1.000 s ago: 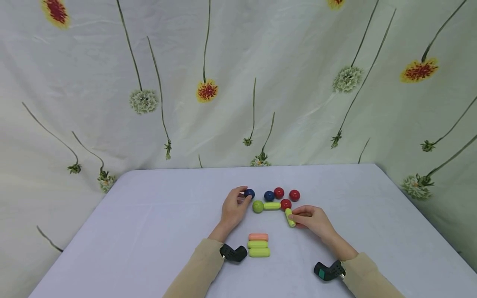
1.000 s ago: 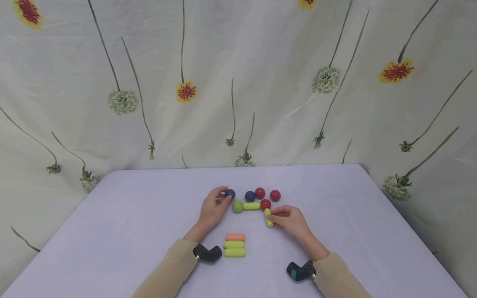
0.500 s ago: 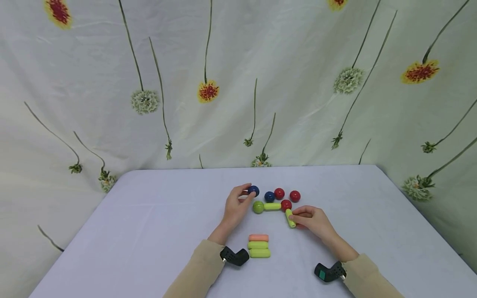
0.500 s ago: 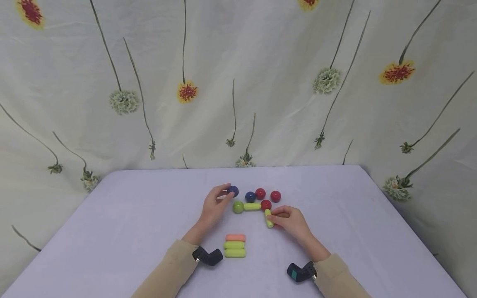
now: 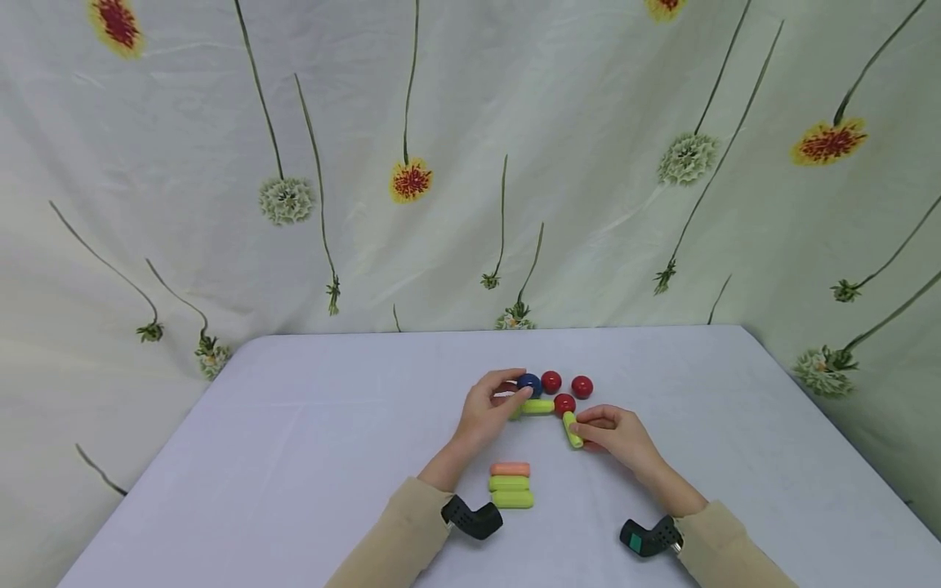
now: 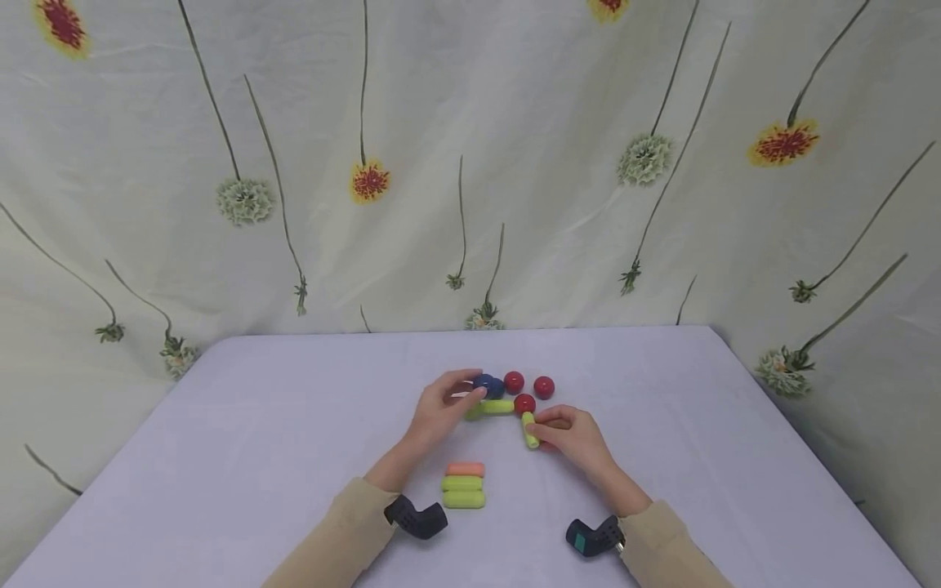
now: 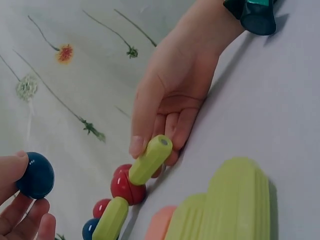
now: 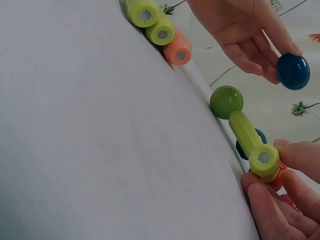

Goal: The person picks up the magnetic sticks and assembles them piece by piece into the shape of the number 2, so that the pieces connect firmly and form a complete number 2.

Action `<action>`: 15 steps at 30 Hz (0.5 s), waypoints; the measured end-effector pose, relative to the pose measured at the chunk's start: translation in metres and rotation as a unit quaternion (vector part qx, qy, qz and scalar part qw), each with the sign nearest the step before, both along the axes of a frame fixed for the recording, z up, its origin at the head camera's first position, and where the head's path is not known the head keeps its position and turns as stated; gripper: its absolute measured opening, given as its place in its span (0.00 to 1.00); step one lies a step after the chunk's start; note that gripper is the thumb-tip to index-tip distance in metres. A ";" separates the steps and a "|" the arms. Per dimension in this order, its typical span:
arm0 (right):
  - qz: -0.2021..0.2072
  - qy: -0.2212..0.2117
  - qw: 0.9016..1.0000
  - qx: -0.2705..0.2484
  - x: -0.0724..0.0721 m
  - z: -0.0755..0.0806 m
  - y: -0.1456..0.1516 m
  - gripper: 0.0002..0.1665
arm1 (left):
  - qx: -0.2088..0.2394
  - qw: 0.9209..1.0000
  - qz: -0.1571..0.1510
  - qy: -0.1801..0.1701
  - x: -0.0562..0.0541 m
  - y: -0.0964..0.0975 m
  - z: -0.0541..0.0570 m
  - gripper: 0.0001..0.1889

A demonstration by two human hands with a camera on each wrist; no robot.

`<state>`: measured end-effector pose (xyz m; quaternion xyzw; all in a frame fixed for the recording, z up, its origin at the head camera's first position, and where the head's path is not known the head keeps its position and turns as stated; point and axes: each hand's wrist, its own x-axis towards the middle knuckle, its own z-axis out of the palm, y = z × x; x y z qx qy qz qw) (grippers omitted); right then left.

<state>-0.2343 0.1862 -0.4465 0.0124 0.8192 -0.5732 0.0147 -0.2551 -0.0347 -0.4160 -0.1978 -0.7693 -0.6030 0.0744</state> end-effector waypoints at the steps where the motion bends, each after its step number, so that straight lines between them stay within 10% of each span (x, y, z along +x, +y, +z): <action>1: -0.001 -0.001 1.000 0.000 0.000 0.000 0.000 0.20 | -0.002 1.000 -0.005 -0.004 0.002 0.001 0.002 0.20; 15: 0.009 0.001 1.000 -0.004 0.000 0.001 0.001 0.20 | -0.001 0.997 -0.060 -0.054 0.022 0.018 0.013 0.17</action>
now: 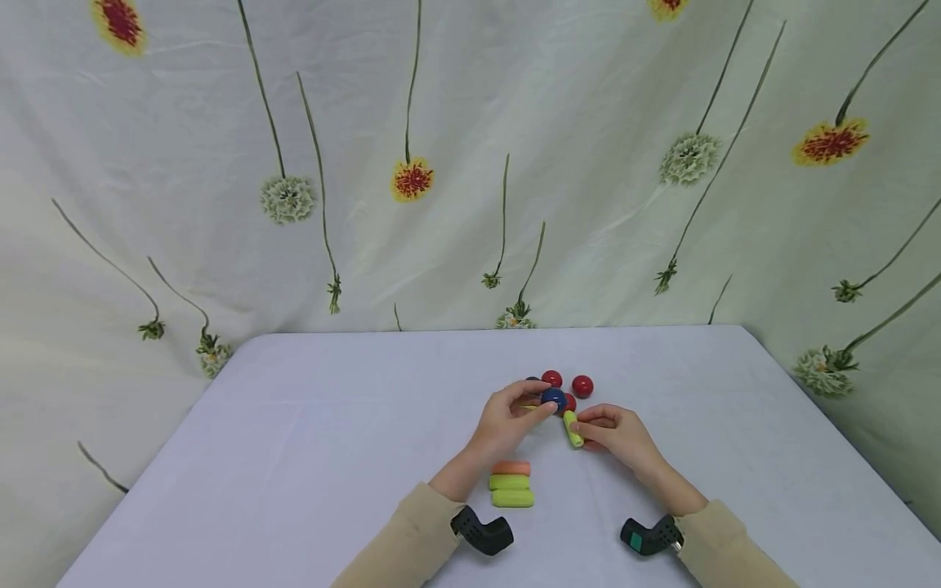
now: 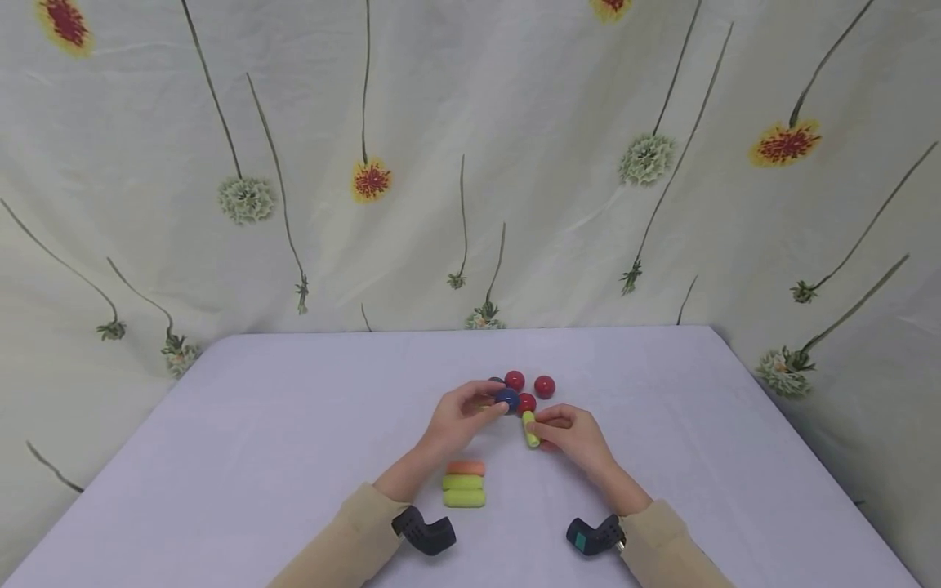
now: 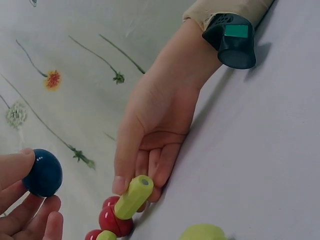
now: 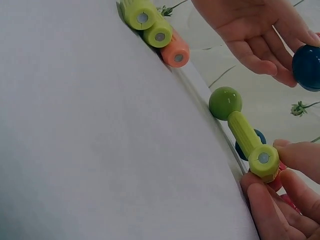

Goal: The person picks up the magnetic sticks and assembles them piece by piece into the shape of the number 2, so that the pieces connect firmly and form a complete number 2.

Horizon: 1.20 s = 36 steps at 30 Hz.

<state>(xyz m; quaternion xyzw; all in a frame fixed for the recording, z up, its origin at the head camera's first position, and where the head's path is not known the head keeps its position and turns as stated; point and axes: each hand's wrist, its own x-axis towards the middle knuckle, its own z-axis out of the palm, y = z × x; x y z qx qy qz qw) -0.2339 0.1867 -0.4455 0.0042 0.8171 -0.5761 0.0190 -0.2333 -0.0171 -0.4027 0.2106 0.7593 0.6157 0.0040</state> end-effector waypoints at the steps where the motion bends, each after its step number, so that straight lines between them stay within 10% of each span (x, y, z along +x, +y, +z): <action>1: 0.001 0.001 1.000 -0.001 0.000 0.000 0.000 0.21 | -0.001 1.000 -0.005 -0.007 0.003 0.000 0.004 0.17; 17: 0.017 0.003 1.000 -0.020 0.001 0.003 0.002 0.19 | -0.018 0.996 -0.061 -0.057 0.003 0.005 -0.012 0.19; 36: 0.017 0.010 1.000 -0.010 0.004 0.005 0.001 0.17 | -0.067 0.994 -0.092 -0.007 0.007 0.014 -0.030 0.16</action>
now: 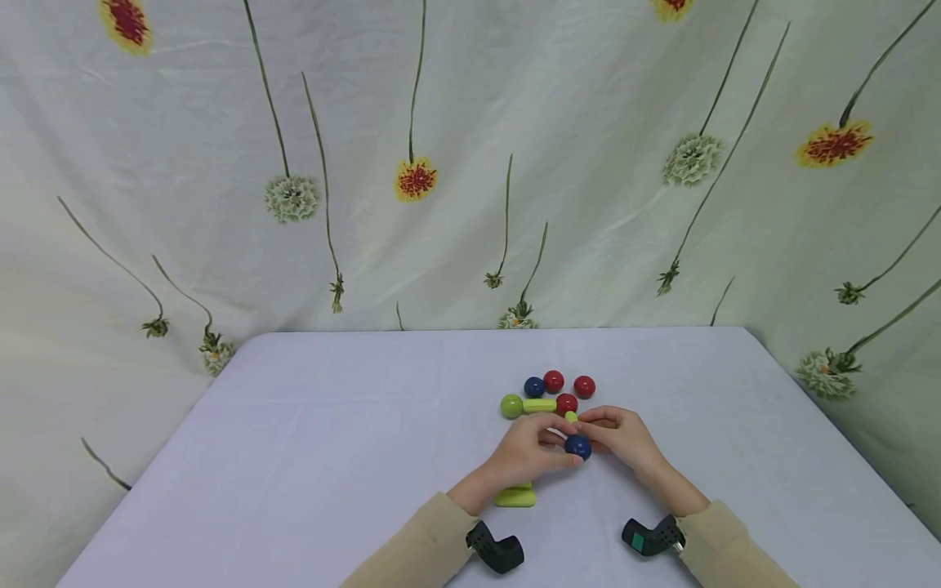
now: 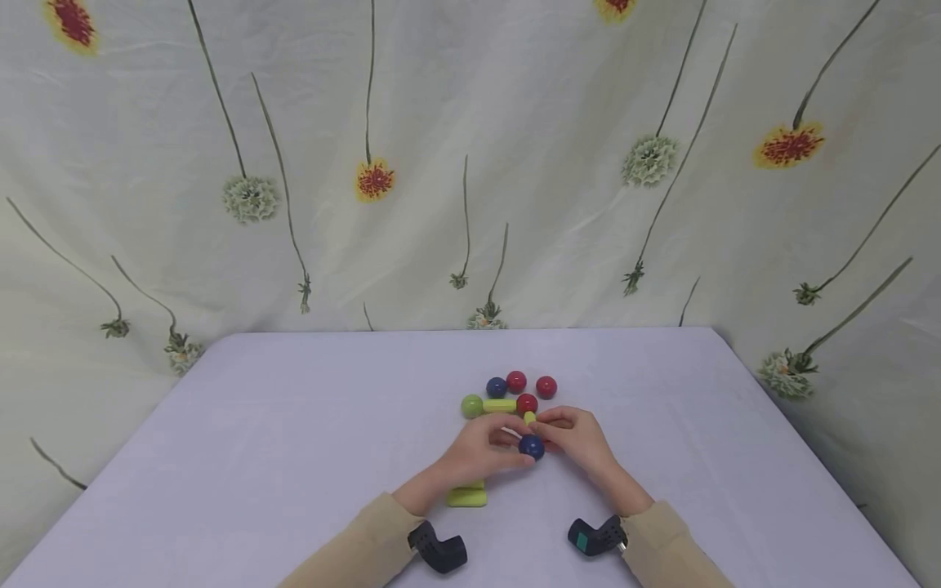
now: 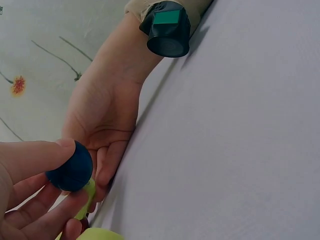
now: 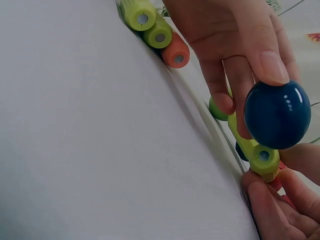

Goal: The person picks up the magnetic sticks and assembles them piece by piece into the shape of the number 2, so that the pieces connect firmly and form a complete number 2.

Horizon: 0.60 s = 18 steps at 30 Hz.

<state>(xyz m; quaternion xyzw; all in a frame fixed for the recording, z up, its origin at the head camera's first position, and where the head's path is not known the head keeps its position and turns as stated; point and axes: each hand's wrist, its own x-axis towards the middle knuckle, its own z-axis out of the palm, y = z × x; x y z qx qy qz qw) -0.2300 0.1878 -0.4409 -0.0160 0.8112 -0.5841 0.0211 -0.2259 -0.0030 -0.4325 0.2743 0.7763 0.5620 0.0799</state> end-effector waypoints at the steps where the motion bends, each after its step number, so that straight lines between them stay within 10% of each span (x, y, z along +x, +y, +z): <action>1: -0.001 0.000 1.000 0.001 0.000 0.000 0.000 0.17 | -0.001 1.000 0.001 0.002 0.000 0.000 -0.001 0.16; 18: 0.015 0.003 1.000 -0.005 -0.003 -0.004 0.001 0.19 | -0.051 0.997 -0.002 0.054 0.003 0.003 -0.006 0.14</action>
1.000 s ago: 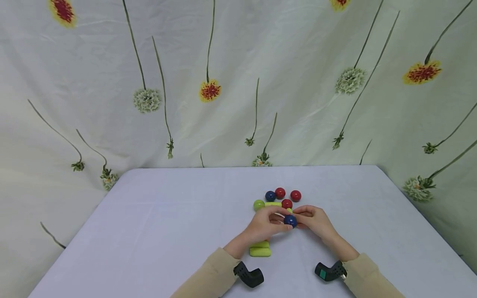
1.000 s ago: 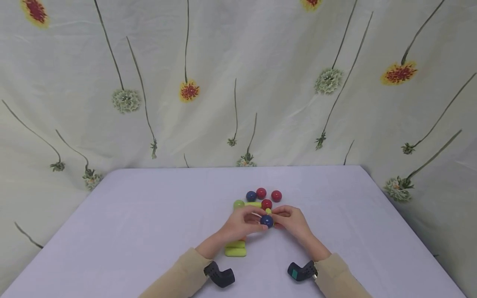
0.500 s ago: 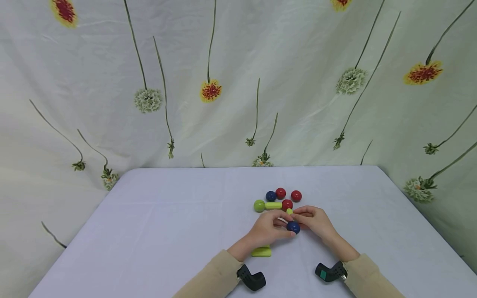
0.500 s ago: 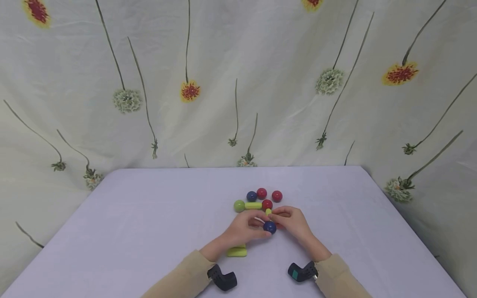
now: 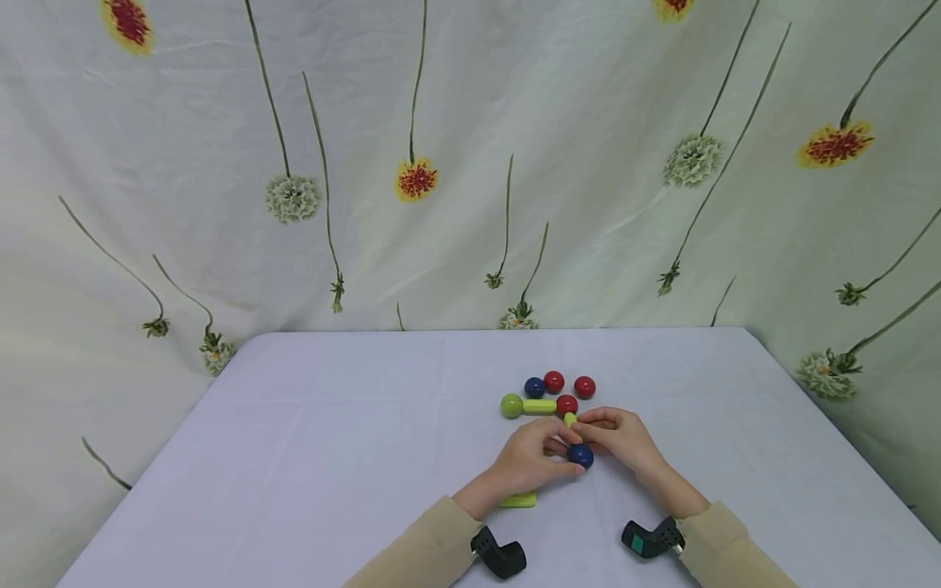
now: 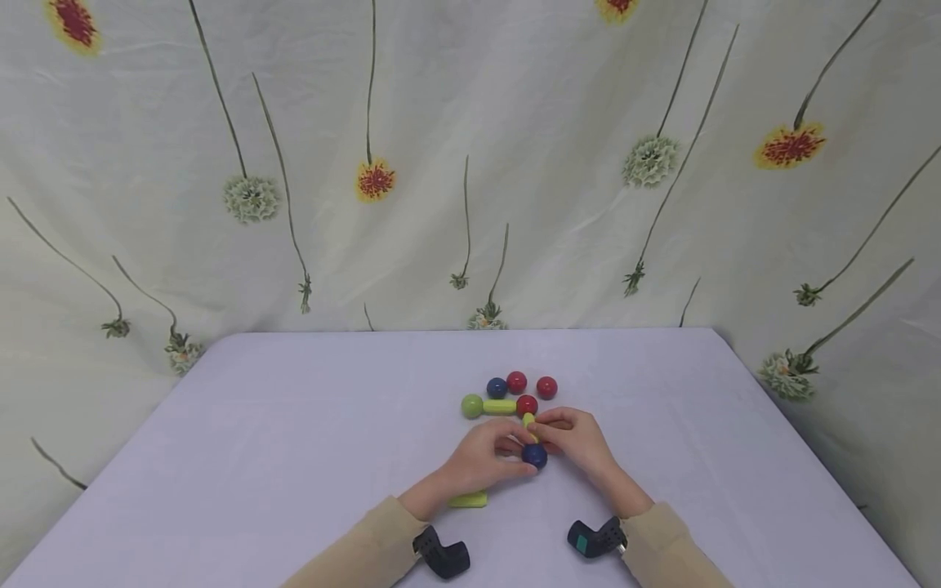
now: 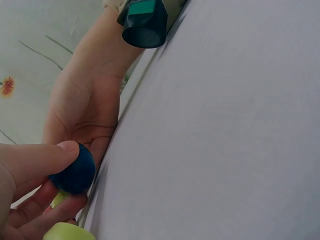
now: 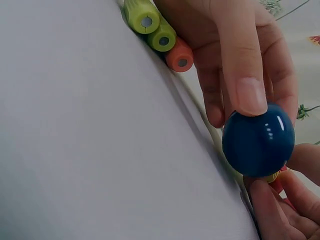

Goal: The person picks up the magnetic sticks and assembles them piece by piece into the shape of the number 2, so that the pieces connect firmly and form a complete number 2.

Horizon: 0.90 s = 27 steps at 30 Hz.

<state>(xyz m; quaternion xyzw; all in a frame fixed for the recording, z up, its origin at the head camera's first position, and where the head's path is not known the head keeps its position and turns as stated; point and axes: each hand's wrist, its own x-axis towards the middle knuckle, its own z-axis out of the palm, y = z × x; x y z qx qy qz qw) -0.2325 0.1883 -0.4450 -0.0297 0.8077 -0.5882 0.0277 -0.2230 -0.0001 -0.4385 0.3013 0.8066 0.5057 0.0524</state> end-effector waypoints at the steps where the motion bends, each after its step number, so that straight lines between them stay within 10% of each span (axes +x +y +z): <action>1: 0.003 0.000 1.000 -0.002 0.000 0.000 0.000 0.20 | -0.003 1.000 0.000 0.004 0.000 0.000 -0.001 0.14; 27: -0.008 0.015 1.000 0.009 0.003 0.000 -0.003 0.19 | -0.031 0.999 -0.005 0.040 0.001 0.000 -0.001 0.15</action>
